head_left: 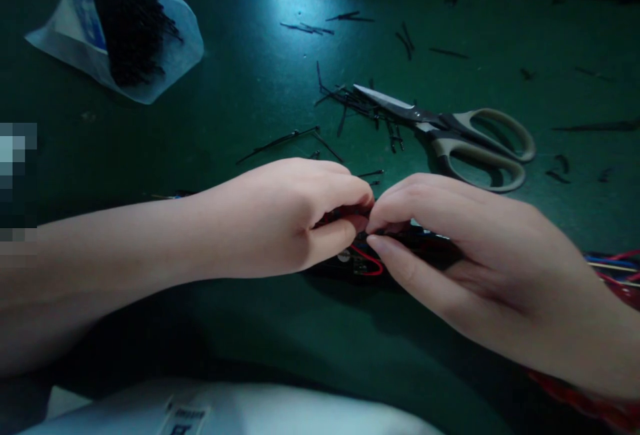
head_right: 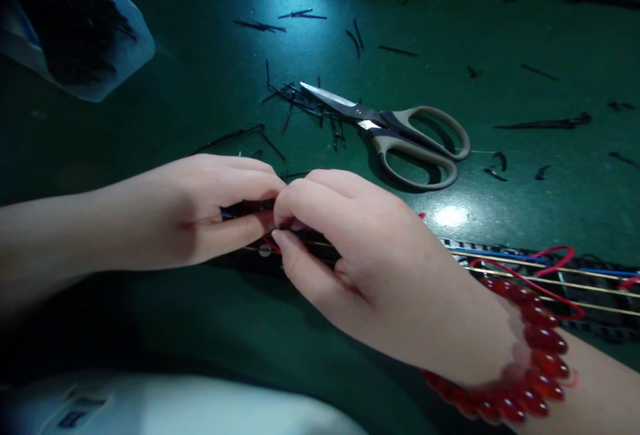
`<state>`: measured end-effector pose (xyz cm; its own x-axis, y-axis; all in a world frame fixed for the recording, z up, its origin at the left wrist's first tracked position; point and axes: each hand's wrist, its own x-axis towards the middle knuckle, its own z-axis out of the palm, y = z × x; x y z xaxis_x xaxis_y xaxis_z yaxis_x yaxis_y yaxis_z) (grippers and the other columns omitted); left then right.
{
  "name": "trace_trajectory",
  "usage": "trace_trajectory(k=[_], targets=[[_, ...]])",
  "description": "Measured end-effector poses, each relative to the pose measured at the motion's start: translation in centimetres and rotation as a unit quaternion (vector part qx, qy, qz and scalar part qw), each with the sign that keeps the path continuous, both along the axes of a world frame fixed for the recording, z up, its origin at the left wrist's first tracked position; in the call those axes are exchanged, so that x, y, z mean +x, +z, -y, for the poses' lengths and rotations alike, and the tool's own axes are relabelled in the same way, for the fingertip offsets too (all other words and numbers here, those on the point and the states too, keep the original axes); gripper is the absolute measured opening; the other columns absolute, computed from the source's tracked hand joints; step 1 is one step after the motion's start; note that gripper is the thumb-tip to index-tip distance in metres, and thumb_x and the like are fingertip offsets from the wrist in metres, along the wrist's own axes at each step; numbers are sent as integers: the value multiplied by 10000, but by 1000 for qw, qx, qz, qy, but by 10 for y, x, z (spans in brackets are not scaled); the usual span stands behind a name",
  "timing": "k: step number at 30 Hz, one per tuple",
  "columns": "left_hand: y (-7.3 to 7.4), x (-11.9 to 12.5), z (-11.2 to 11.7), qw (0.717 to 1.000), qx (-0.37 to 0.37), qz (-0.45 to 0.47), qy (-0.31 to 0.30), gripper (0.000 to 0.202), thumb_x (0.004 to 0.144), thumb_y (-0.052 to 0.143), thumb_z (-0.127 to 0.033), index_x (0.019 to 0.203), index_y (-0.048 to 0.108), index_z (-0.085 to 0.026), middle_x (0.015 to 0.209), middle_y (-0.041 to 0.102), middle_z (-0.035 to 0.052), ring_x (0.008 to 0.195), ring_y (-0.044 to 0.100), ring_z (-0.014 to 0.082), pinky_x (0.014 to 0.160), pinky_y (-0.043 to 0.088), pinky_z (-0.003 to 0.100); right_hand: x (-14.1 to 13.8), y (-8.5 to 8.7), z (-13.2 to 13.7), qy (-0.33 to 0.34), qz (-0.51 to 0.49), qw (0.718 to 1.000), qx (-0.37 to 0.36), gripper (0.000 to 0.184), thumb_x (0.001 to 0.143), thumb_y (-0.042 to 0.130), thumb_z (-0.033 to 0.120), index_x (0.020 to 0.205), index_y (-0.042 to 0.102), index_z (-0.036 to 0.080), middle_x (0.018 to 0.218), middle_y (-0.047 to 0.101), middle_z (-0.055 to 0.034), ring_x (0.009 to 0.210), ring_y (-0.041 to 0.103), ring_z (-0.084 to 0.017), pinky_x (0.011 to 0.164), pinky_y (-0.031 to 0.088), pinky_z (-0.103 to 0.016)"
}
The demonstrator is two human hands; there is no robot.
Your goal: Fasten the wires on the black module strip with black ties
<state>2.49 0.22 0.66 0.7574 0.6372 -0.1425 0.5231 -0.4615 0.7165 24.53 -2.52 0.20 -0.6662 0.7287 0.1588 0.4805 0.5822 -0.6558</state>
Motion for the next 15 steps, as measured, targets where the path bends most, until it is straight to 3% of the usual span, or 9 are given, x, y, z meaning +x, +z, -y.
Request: trace_trajectory(k=[15], targets=[[-1,0,1,1000,8,4,-10,160,964,549,-107,843,597,-200,830,640,-24,783,565,115,706,389,243,0,0,0,6,-4,1000,1,106,999,571,166,949,642,226,879,701,-4,754,650,-140,605,487,-263]])
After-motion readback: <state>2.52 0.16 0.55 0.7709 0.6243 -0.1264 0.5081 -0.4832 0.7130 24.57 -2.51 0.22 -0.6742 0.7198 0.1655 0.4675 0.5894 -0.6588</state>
